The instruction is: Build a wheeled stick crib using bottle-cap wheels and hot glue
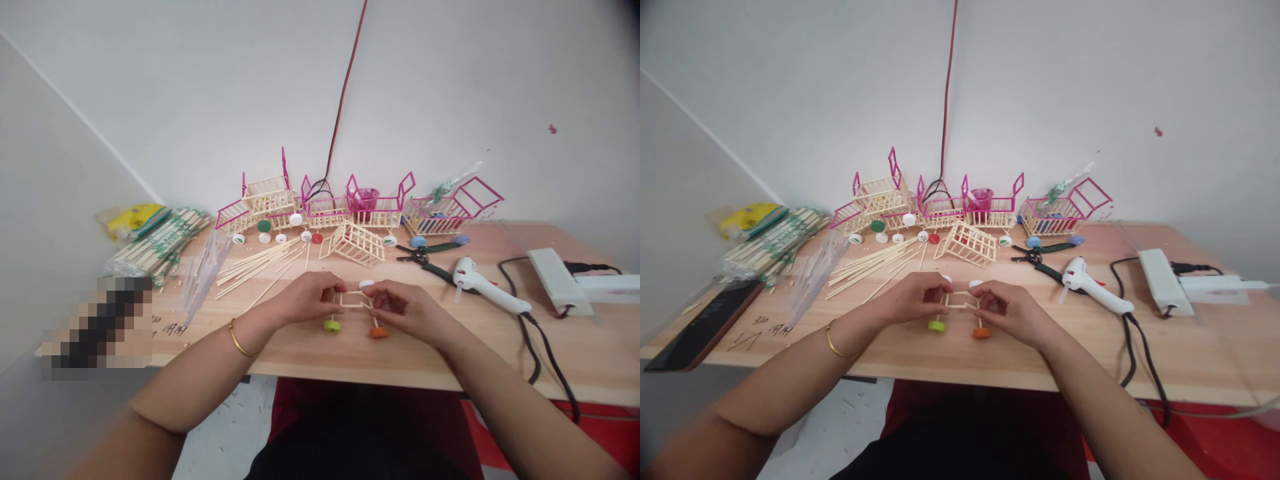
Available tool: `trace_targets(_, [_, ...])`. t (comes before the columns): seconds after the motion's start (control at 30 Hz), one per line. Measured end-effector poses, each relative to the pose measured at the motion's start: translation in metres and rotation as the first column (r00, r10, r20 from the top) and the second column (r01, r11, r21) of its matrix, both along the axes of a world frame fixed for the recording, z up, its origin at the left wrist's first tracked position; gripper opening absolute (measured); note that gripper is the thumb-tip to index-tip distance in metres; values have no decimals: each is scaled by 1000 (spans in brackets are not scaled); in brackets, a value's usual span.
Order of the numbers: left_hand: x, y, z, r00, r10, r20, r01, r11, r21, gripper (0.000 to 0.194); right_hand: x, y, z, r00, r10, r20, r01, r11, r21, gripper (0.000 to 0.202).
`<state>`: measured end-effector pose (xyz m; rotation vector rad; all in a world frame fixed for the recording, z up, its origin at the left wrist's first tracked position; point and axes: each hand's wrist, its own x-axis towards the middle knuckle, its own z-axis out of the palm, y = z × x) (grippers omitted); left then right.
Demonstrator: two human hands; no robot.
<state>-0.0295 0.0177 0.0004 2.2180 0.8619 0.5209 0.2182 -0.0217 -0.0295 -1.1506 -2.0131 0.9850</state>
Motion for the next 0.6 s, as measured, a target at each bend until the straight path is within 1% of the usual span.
trace_targets(0.2, [0, -1, 2, 1000, -1, -6, 1, 1000, -7, 26, 1, 1, -2, 1000, 0, 10, 0, 1000, 13, 27])
trace_targets(0.33, [0, -1, 2, 1000, -8, -5, 8, 1000, -5, 27, 0, 1, -2, 1000, 3, 5, -3, 1000, 5, 27])
trace_targets(0.43, [-1, 0, 1, 1000, -14, -3, 14, 1000, 4, 29, 0, 1, -1, 1000, -2, 21, 2, 1000, 24, 27])
trace_targets(0.53, [-1, 0, 0, 999, 4, 39, -6, 999, 39, 32, 1, 0, 0, 1000, 2, 26, -3, 1000, 22, 28])
trace_targets(0.6, [-1, 1, 1, 994, 50, 99, -58, 994, 87, 30, 2, -1, 1, 1000, 10, 17, -10, 1000, 18, 30])
